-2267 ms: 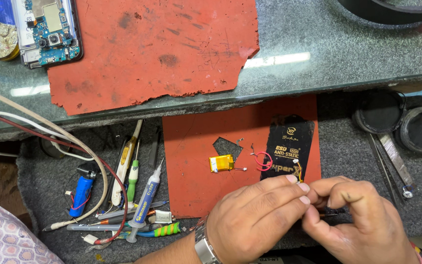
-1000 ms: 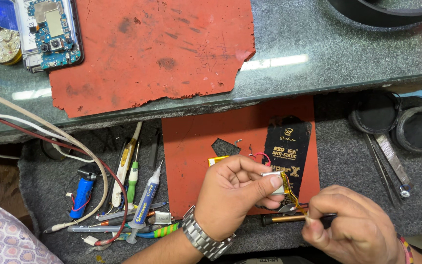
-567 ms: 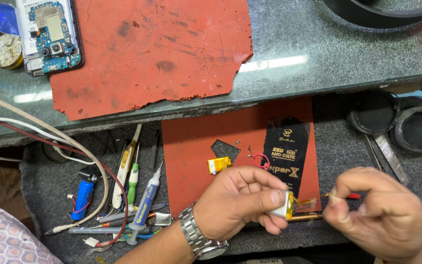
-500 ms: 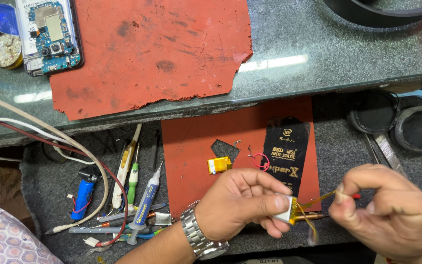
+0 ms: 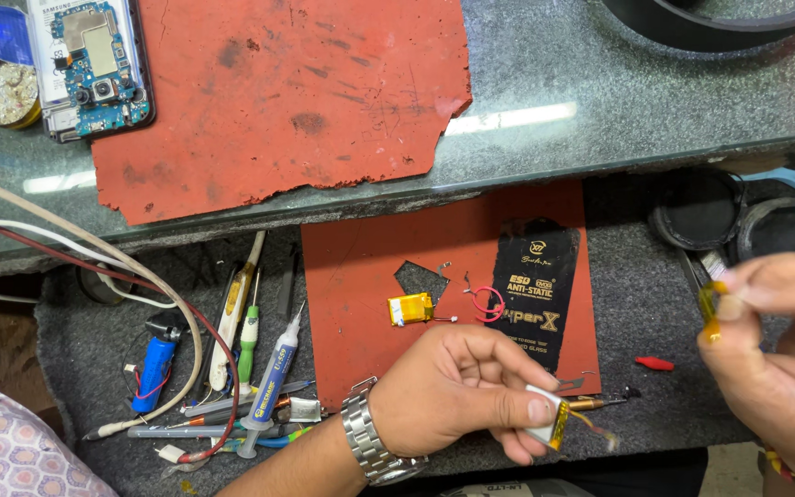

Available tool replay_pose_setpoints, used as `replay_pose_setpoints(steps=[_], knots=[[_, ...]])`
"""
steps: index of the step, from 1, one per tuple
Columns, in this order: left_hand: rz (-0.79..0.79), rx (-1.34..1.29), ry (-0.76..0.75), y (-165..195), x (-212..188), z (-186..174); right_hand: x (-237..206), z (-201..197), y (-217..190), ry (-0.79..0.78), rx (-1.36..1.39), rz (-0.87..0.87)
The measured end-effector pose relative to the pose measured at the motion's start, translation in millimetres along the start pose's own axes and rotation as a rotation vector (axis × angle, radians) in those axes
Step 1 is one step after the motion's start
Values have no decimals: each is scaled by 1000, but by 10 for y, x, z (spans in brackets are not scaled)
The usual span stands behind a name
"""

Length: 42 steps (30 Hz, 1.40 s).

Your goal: The person works on a small yellow lithium battery at a repair bench, peeling and folding its outer wrapping and tab by hand, then uses tweezers and a blade to trim and press the folded edge, and finally sets the battery on the mat.

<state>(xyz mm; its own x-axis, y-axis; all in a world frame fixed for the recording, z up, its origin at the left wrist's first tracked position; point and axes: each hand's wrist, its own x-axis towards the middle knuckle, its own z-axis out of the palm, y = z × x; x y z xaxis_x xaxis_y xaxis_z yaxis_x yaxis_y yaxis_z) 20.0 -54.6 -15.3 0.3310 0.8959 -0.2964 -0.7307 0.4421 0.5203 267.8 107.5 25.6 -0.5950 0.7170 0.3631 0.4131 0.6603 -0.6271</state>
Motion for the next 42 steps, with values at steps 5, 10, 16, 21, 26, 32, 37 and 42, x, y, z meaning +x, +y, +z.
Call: replay_pose_setpoints(steps=[5,10,16,21,26,32,37,42], knots=[[134,-32,95,-58,45,17,-47,-1,-235,-157,62,-23],[238,16,139,-77,46,32,-163,140,-341,-475,463,-19],[249,28,181,-82,33,62,-234,388,-495,-204,221,223],[346,108,177,-115,58,103,-267,490,-543,-127,272,170],[365,196,225,-99,49,123,-356,576,-433,-95,505,258],[441,391,187,-44,-8,145,-314,480,-366,-131,395,126],[507,443,222,-32,1,181,-170,501,-512,-47,159,-138],[552,664,249,-1,-18,193,-112,550,-641,-6,37,-132]])
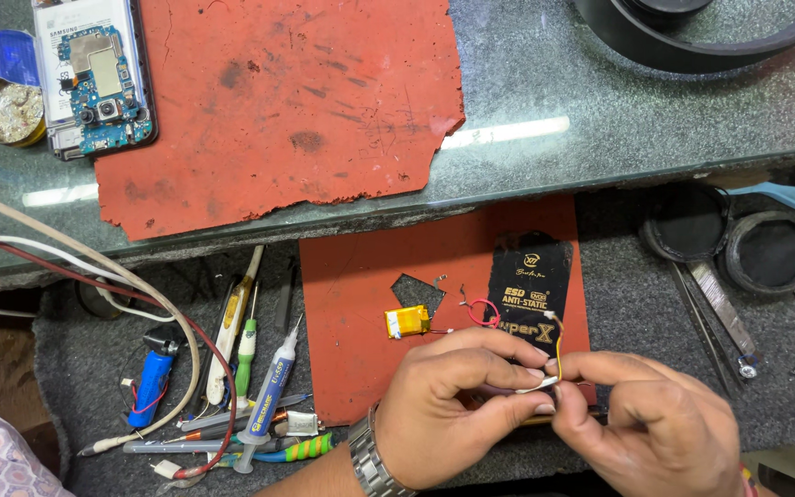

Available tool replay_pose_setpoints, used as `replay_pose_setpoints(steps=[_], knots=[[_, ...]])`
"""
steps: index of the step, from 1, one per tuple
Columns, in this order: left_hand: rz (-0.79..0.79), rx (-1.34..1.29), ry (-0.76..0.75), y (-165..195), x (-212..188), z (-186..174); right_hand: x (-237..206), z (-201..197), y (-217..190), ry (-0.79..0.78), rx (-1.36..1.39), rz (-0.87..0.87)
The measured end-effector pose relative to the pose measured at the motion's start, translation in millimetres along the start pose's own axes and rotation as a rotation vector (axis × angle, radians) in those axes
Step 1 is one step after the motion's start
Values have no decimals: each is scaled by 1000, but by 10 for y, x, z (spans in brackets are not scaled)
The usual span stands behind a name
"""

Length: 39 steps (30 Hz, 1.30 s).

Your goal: The person works on a small yellow lithium battery at a repair bench, peeling and folding its outer wrapping and tab by hand, then uses tweezers and a blade to trim and press the folded edge, and finally sets the battery on the mat.

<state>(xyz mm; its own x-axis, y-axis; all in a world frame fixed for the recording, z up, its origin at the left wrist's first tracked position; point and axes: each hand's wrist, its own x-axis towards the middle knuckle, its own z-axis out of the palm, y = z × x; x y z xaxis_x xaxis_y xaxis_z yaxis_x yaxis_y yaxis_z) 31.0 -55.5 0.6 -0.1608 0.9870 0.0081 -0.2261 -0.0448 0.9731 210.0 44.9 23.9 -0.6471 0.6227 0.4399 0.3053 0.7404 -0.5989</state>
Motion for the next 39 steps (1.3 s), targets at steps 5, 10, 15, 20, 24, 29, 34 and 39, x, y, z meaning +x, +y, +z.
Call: replay_pose_setpoints(steps=[5,10,15,20,24,29,34,39], knots=[[-16,-41,25,9,11,28,0,30,-10,16,-15,-12],[-12,-48,36,17,1,6,-51,43,10,43,59,78],[191,78,23,44,-17,-31,-107,3,122,-14,332,153],[298,155,0,72,-28,-34,-248,-16,198,-28,468,196],[398,250,10,85,-19,-46,-362,-40,225,-7,684,330],[363,249,23,107,-30,-41,-371,-58,220,-44,808,534],[361,237,16,116,-34,-45,-221,-97,156,-143,434,243],[361,235,0,101,-48,-52,-78,-77,65,-87,86,-42]])
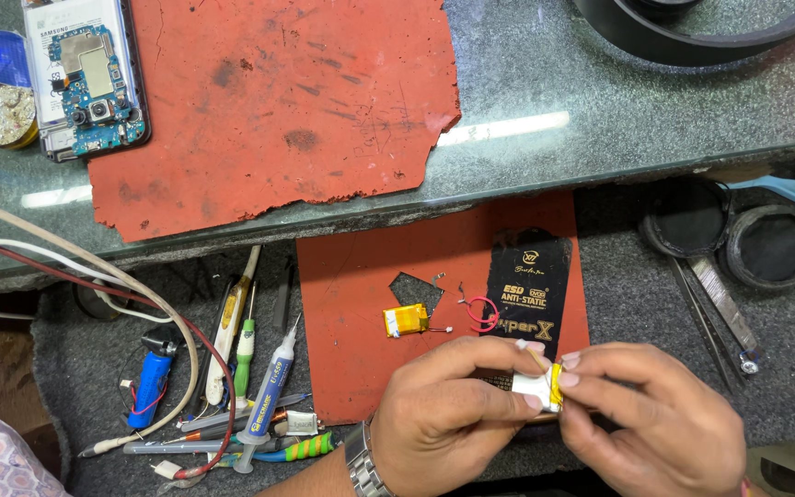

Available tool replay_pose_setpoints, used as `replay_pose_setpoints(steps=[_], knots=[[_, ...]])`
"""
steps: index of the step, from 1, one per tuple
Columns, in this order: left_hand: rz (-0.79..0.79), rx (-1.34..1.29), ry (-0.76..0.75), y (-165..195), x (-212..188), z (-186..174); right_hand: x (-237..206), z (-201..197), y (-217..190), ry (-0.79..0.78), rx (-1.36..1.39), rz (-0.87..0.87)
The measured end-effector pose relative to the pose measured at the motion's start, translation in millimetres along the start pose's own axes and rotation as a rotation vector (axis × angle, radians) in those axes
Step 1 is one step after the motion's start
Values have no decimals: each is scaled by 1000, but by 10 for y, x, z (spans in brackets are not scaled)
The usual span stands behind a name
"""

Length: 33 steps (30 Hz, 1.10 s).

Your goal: The person works on a small yellow lithium battery at a repair bench, peeling and folding its outer wrapping and tab by hand, then uses tweezers and a blade to trim and press the folded edge, and finally sets the battery on the mat.

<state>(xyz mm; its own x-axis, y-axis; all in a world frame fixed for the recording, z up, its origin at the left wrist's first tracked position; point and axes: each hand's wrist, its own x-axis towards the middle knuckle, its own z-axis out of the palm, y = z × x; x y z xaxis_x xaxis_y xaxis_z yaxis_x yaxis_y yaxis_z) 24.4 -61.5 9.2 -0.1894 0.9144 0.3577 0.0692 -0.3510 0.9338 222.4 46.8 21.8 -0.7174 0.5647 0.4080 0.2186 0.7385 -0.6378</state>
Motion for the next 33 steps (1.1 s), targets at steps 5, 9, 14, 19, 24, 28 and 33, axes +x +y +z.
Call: replay_pose_setpoints(steps=[5,9,14,19,24,28,33], knots=[[-15,-4,18,-10,-13,15,83,8,-28,37,-40,-72],[-43,-8,45,-5,1,29,119,-86,-27,-30,110,56],[-109,-97,53,18,20,45,125,-42,-79,-1,52,61],[-190,-143,70,31,32,21,136,44,-102,21,44,102],[-121,-119,68,49,39,2,133,70,-116,33,6,125],[-66,-55,66,50,47,2,149,67,-112,25,1,133],[-48,19,67,49,45,27,179,41,-117,16,-60,80]])
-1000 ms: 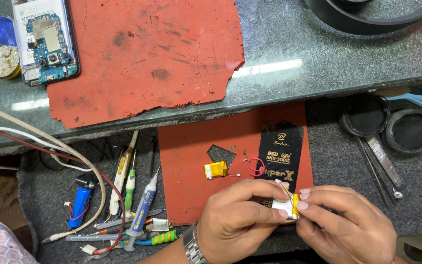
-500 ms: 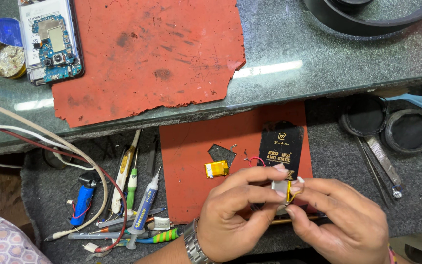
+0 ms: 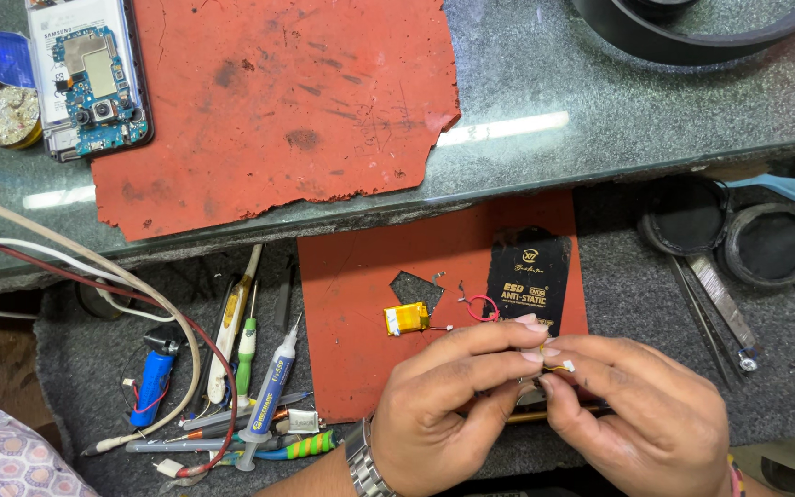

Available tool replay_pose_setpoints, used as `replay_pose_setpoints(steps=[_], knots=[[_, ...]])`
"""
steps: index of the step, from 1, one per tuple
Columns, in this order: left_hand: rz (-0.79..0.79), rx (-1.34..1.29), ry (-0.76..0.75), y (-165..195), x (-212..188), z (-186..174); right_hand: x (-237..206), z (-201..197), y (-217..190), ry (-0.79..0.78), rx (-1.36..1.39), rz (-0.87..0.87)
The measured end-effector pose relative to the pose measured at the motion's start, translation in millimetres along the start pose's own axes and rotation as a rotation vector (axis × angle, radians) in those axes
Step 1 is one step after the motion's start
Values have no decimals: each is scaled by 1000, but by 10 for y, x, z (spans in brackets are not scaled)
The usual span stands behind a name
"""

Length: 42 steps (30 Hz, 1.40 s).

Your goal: The person works on a small yellow lithium battery at a repair bench, peeling and folding its outer wrapping and tab by hand, then uses tweezers and a blade to trim and press the folded edge, and finally sets the battery on the mat.

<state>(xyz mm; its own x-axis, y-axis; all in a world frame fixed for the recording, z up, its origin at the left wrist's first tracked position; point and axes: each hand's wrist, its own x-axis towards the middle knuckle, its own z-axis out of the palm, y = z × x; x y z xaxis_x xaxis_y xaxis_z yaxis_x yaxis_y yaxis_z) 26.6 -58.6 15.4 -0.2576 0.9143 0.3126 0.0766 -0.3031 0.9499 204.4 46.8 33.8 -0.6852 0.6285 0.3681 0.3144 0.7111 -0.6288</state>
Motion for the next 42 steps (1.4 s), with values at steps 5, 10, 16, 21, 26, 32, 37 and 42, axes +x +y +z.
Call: replay_pose_setpoints(steps=[5,10,16,21,26,32,37,42], knots=[[17,32,-8,16,0,-10,43,-7,-45,107,91,50],[25,45,3,21,1,-6,101,-84,-67,78,-82,-250],[6,16,21,17,-16,-5,169,-185,75,-38,133,-199],[-31,-47,10,18,-9,-19,182,-123,64,-92,44,-167],[-21,2,-8,38,-6,-26,235,-137,8,-112,-19,-171],[81,80,-16,44,13,-19,242,-162,-46,-107,-118,-202],[127,146,-32,40,17,-31,244,-124,-101,-72,-162,-164],[100,100,-16,21,14,-13,270,-64,-134,-24,-182,-125]])
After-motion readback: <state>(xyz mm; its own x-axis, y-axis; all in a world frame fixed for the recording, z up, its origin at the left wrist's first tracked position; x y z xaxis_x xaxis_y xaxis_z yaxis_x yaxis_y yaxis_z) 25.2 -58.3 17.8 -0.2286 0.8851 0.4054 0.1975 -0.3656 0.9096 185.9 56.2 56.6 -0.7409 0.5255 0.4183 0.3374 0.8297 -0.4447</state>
